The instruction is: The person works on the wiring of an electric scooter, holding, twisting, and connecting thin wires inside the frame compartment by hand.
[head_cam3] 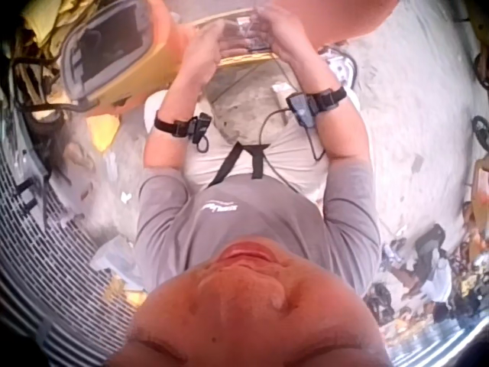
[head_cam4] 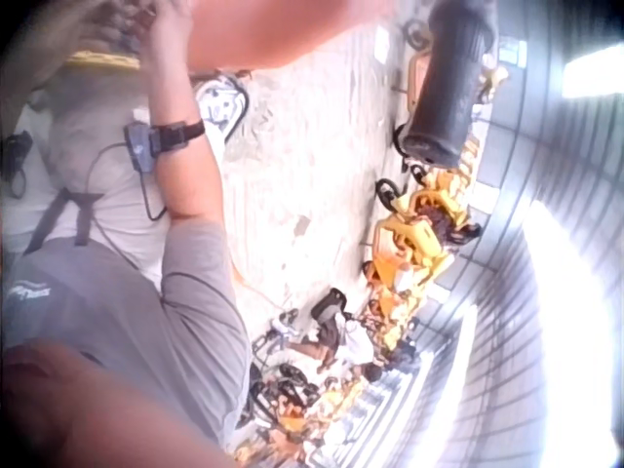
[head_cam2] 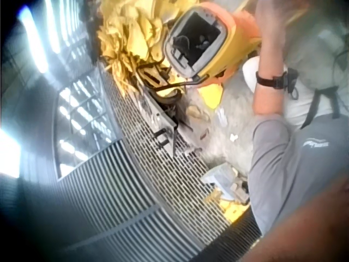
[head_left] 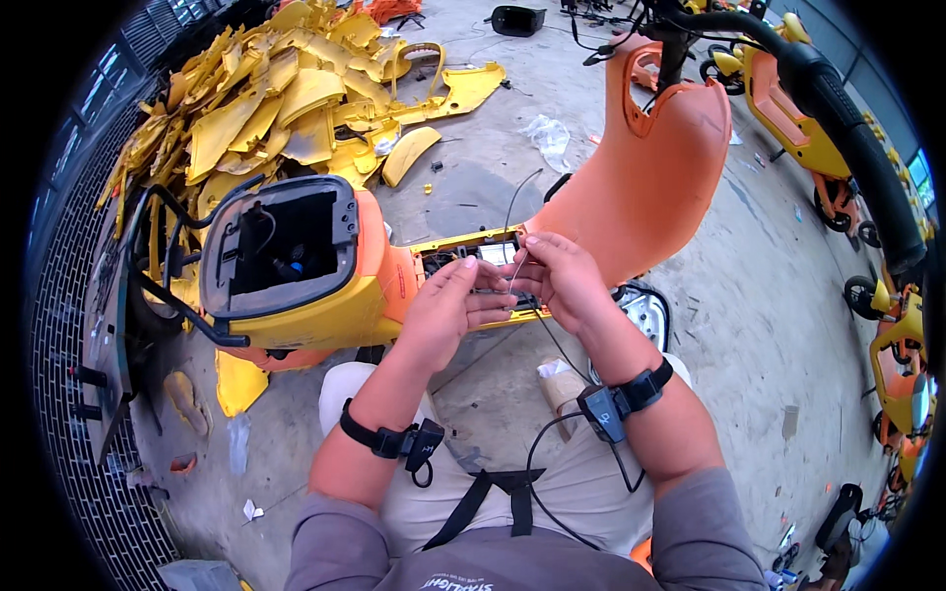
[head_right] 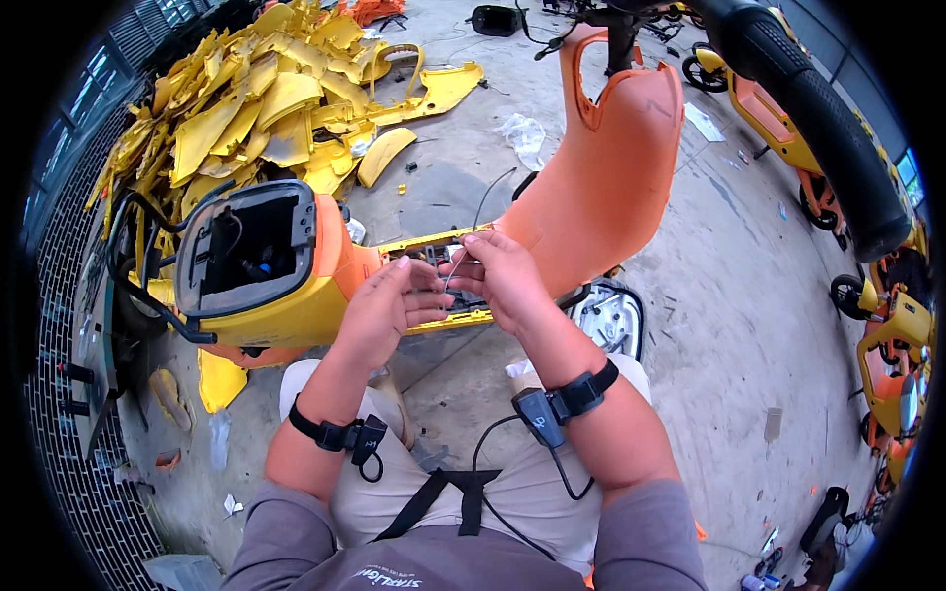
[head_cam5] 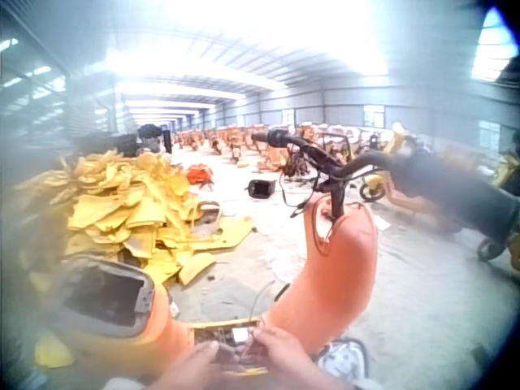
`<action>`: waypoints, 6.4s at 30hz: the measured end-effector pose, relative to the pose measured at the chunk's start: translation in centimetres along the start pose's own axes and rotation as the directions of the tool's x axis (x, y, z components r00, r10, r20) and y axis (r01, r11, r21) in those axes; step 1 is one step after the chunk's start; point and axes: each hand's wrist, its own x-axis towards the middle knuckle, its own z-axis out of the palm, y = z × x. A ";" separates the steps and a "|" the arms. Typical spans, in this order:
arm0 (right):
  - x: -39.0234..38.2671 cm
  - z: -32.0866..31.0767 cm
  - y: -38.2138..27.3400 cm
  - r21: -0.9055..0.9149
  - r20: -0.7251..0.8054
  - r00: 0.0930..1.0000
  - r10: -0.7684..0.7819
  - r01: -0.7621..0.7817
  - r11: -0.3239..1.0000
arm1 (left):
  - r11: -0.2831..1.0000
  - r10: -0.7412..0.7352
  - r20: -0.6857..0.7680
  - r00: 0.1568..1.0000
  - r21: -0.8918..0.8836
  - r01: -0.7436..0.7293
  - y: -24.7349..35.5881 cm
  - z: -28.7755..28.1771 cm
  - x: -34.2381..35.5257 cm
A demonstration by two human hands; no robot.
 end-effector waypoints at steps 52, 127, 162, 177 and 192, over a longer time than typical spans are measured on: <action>3.2 -2.1 -1.3 -0.031 -0.374 0.870 -0.320 0.334 0.942 | 0.941 -0.124 0.098 0.987 0.326 0.086 0.4 -3.8 -5.1; 0.3 1.5 0.5 -0.271 -0.171 0.850 -0.498 0.445 0.853 | 0.922 0.216 -0.164 0.963 0.358 -0.145 -1.7 -2.5 0.9; 0.7 -3.8 -3.2 0.071 -0.205 0.877 -0.435 0.457 0.887 | 0.900 0.256 -0.232 0.938 0.411 -0.144 2.0 -7.8 -0.9; -1.1 -1.8 -3.7 -0.377 0.008 0.784 -0.621 0.578 0.724 | 0.758 0.400 -0.288 0.870 0.637 -0.137 0.6 -9.0 0.7; -3.8 -4.1 -5.2 -0.384 -0.136 0.709 -0.692 0.606 0.696 | 0.761 0.503 -0.204 0.840 0.565 -0.318 0.4 -8.1 0.8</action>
